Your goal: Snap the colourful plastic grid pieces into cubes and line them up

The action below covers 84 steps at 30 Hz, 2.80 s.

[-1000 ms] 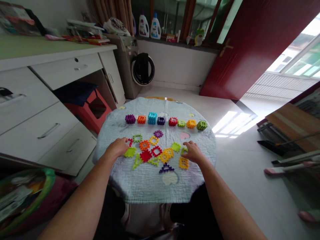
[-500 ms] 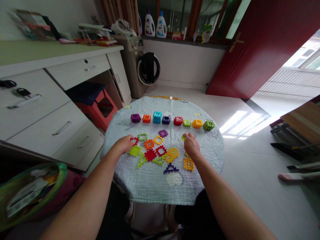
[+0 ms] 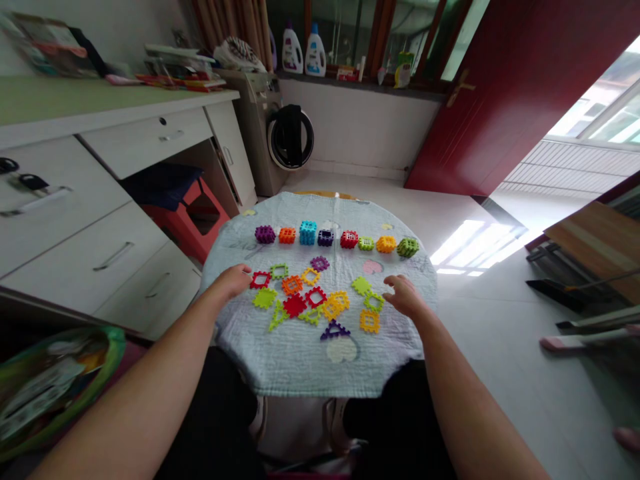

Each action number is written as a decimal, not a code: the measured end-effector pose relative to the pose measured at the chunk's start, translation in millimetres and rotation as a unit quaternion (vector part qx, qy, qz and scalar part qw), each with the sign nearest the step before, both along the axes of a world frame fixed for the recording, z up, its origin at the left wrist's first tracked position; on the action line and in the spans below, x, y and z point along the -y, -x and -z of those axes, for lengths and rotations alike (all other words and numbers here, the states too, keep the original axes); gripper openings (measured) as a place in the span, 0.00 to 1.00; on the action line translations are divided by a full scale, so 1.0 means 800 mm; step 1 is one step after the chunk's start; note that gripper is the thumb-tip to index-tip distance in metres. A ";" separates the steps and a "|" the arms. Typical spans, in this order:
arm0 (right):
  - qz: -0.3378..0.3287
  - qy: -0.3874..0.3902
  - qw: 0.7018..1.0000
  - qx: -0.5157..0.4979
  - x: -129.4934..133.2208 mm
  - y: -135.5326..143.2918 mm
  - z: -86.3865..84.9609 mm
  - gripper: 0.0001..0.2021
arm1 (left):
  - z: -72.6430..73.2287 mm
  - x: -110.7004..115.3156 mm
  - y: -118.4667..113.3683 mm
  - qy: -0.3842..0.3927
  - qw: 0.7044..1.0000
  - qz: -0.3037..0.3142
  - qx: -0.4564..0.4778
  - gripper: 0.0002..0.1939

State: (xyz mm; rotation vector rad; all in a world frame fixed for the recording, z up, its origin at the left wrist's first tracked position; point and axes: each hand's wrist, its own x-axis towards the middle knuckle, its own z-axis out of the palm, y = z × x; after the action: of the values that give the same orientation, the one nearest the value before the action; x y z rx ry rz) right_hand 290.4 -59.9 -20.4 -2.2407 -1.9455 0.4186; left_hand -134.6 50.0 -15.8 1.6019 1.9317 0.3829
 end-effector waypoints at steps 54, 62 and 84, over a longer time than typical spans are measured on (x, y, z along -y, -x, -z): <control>-0.012 0.039 0.997 0.062 -0.048 0.078 0.014 0.23 | 0.013 -0.007 -0.027 0.055 0.996 -0.004 0.075 0.15; -0.007 0.045 0.997 0.061 -0.050 0.070 0.014 0.23 | 0.001 -0.018 -0.019 0.008 0.995 0.059 -0.077 0.22; -0.031 -0.037 0.987 0.151 -0.157 0.029 -0.044 0.24 | -0.011 -0.027 -0.038 0.047 0.979 0.149 -0.129 0.21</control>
State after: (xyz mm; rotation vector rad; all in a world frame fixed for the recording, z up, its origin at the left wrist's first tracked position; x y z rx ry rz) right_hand 267.0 66.0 15.0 -2.3108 -2.1356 0.0103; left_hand -104.2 71.2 -6.7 1.9162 1.8198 -0.0421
